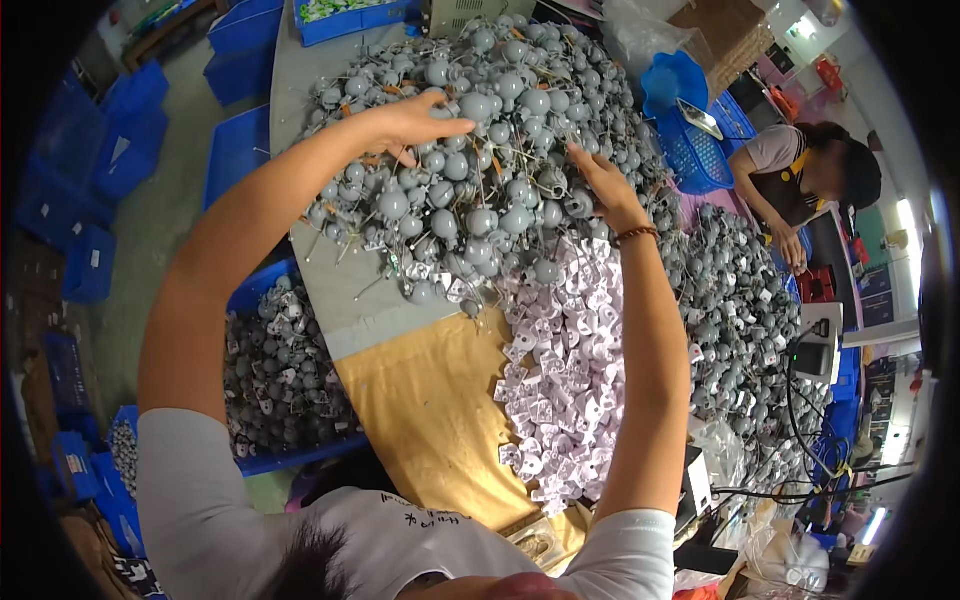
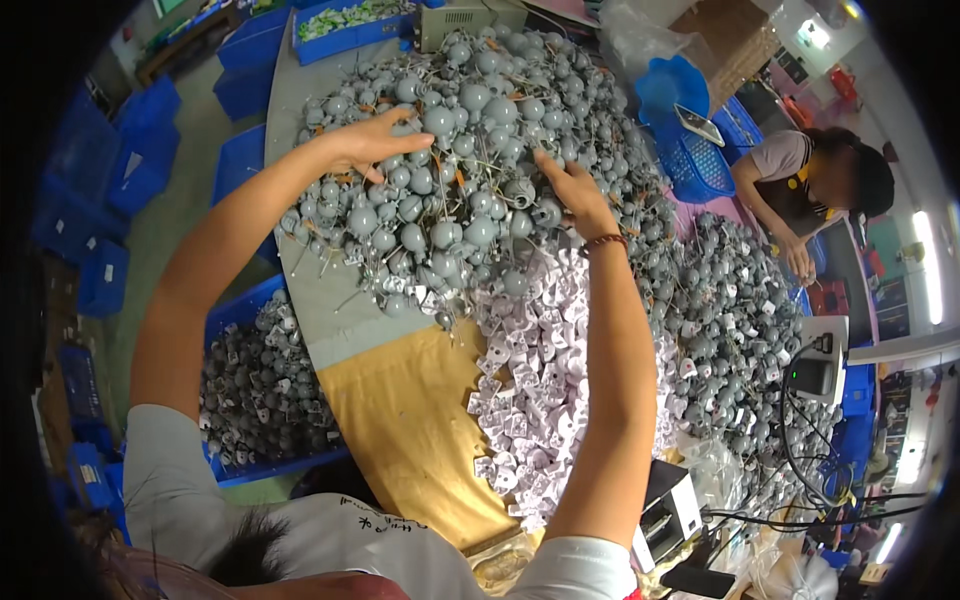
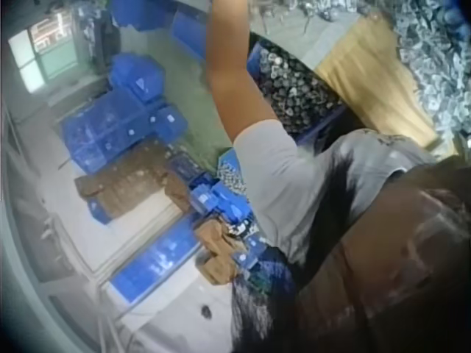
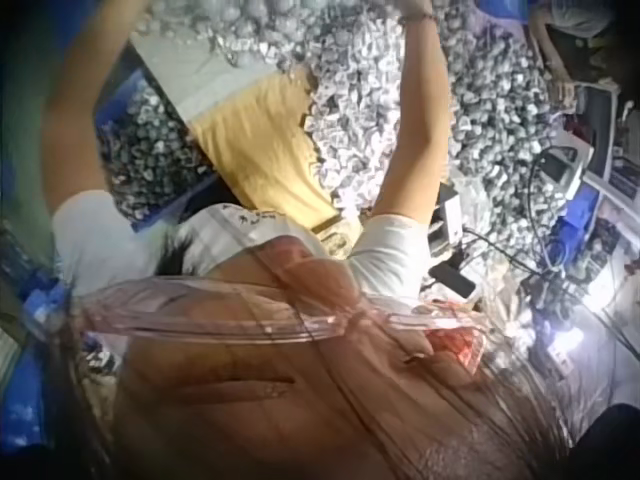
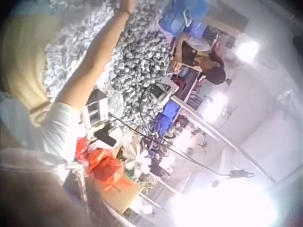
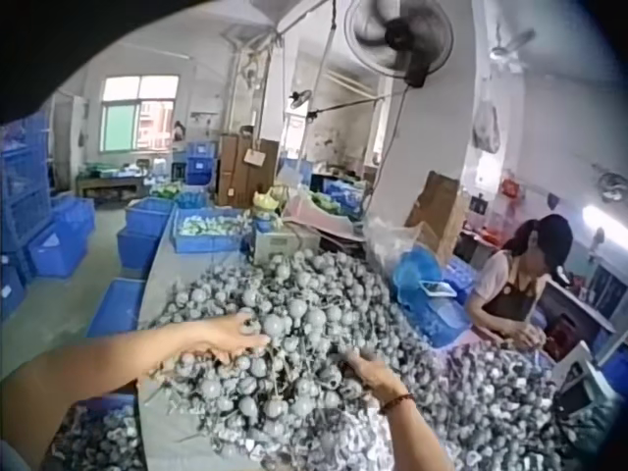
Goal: Assembling small spherical toy components with white bases using a handheld power assembly tool at a factory workbench.
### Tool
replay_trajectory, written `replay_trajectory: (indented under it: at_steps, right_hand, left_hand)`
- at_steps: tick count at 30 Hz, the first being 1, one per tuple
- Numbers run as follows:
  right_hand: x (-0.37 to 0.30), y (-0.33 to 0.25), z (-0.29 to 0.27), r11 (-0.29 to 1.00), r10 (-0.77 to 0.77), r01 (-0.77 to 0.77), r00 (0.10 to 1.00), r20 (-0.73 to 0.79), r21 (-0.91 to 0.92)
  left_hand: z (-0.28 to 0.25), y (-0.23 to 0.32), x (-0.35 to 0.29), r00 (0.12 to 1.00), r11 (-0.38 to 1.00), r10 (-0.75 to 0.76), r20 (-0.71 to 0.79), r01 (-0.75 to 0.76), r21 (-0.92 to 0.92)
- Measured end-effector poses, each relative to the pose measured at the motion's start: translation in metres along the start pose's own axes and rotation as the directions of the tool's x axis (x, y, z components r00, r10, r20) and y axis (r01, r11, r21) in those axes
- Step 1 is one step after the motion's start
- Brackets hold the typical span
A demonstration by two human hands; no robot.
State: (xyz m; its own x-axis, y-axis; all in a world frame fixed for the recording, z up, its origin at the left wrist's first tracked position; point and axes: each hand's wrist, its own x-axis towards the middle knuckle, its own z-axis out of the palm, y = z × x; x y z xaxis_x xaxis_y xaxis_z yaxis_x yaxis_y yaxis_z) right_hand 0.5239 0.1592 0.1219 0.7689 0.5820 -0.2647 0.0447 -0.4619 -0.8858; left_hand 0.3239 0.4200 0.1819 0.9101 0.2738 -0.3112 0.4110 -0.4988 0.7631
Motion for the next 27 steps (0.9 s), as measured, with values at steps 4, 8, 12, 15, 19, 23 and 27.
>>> replay_trajectory:
  at_steps: [4,8,12,15,19,23,27]
  right_hand:
    - [0.006,0.007,0.004,0.996,0.054,-0.049,0.996,-0.063,0.079]
    - [0.015,0.012,0.011,0.955,-0.042,0.037,0.999,0.013,0.295]
    - [-0.001,-0.004,0.022,0.831,-0.082,-0.023,0.983,0.163,0.556]
    - [-0.002,-0.009,0.027,0.798,-0.076,-0.021,0.988,0.134,0.602]
    - [0.006,0.014,0.025,0.871,-0.011,-0.022,0.998,0.064,0.490]
    - [0.001,0.011,0.030,0.721,-0.100,-0.062,0.976,0.192,0.690]
    - [0.015,0.018,0.035,0.688,-0.092,-0.035,0.987,0.135,0.725]
  left_hand:
    - [0.008,0.026,0.010,0.994,0.989,-0.088,0.062,0.095,-0.111]
    - [0.004,0.021,0.017,0.993,0.965,-0.041,0.108,0.067,-0.252]
    - [-0.003,0.009,0.020,0.970,0.851,0.076,0.231,0.058,-0.523]
    - [0.011,0.020,0.017,0.986,0.830,0.071,0.148,0.024,-0.558]
    - [0.039,0.021,0.010,0.991,0.870,0.097,0.092,-0.040,-0.492]
    - [0.040,0.023,0.016,0.988,0.842,0.099,0.116,-0.021,-0.539]
    - [0.063,0.037,0.025,0.998,0.792,-0.008,-0.065,-0.033,-0.610]
